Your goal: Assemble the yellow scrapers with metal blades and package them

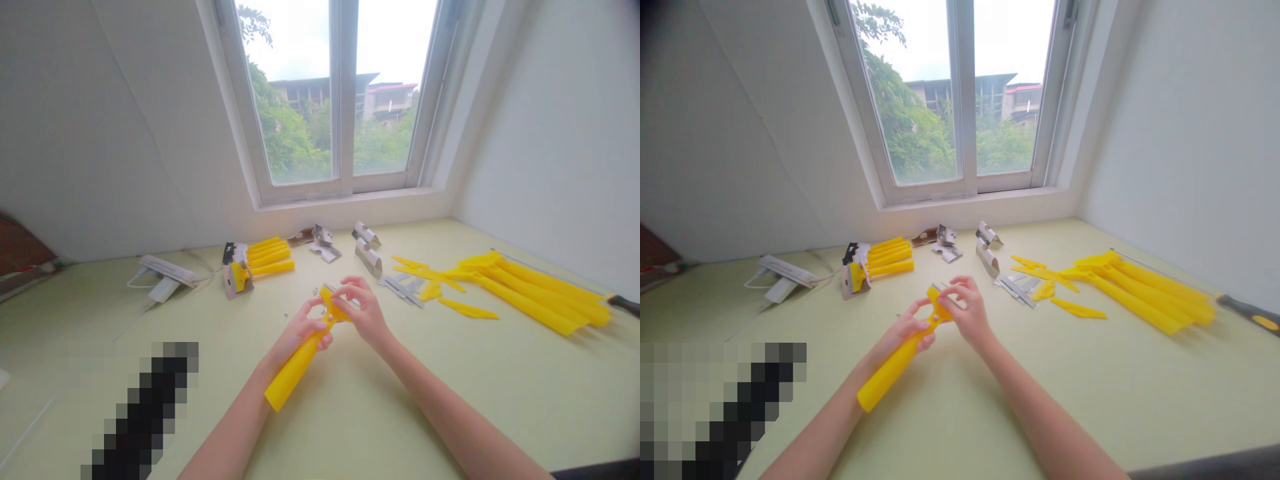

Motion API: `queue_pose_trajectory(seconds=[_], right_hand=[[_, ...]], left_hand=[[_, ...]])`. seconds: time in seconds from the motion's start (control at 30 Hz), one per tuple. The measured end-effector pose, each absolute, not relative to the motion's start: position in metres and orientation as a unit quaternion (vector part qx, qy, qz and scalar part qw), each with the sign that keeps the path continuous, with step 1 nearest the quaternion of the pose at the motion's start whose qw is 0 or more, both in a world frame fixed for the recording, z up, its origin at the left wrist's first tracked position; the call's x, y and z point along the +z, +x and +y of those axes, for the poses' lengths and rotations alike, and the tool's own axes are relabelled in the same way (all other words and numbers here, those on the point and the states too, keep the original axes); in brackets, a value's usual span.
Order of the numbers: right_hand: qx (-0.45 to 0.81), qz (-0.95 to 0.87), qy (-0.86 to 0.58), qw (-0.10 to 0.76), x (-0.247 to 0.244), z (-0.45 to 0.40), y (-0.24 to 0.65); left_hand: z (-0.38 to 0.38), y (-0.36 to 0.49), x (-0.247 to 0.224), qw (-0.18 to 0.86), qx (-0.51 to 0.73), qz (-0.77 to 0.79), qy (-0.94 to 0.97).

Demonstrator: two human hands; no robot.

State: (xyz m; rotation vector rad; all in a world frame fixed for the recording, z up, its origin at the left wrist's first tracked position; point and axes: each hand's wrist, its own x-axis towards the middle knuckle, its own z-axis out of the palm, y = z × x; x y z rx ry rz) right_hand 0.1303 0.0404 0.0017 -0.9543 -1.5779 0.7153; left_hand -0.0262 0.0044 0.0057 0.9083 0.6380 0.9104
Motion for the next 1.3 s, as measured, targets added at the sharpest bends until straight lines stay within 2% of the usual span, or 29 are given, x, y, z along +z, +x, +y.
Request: queue_pose_trajectory(seconds=[0.37, 0.7, 0.77, 0.87, 0.97, 1.03, 1.13, 1.3], right_hand=[[0.282, -0.688, -0.400, 0.536, 0.001, 0.040, 0.129], [0.210, -0.700, -0.429, 0.531, 0.001, 0.047, 0.137], [0.152, -0.711, -0.479, 0.492, -0.001, 0.052, 0.147], [0.077, -0.726, -0.563, 0.387, -0.007, 0.059, 0.163], [0.059, -0.727, -0.617, 0.295, -0.013, 0.062, 0.174], [0.064, -0.728, -0.625, 0.274, -0.013, 0.063, 0.177], [0.084, -0.714, -0.622, 0.312, -0.008, 0.063, 0.177], [0.070, -0.670, -0.553, 0.490, 0.007, 0.060, 0.175]], left_hand=[[0.005, -0.027, 0.005, 0.747, 0.413, 0.302, 0.424], [0.009, -0.027, 0.004, 0.731, 0.442, 0.318, 0.411], [0.009, -0.028, 0.005, 0.731, 0.447, 0.325, 0.401], [0.010, -0.030, 0.007, 0.733, 0.455, 0.335, 0.378], [0.010, -0.031, 0.010, 0.730, 0.469, 0.347, 0.357], [0.010, -0.031, 0.011, 0.724, 0.478, 0.358, 0.346], [0.011, -0.032, 0.013, 0.718, 0.492, 0.367, 0.330], [0.012, -0.034, 0.013, 0.700, 0.518, 0.377, 0.316]])
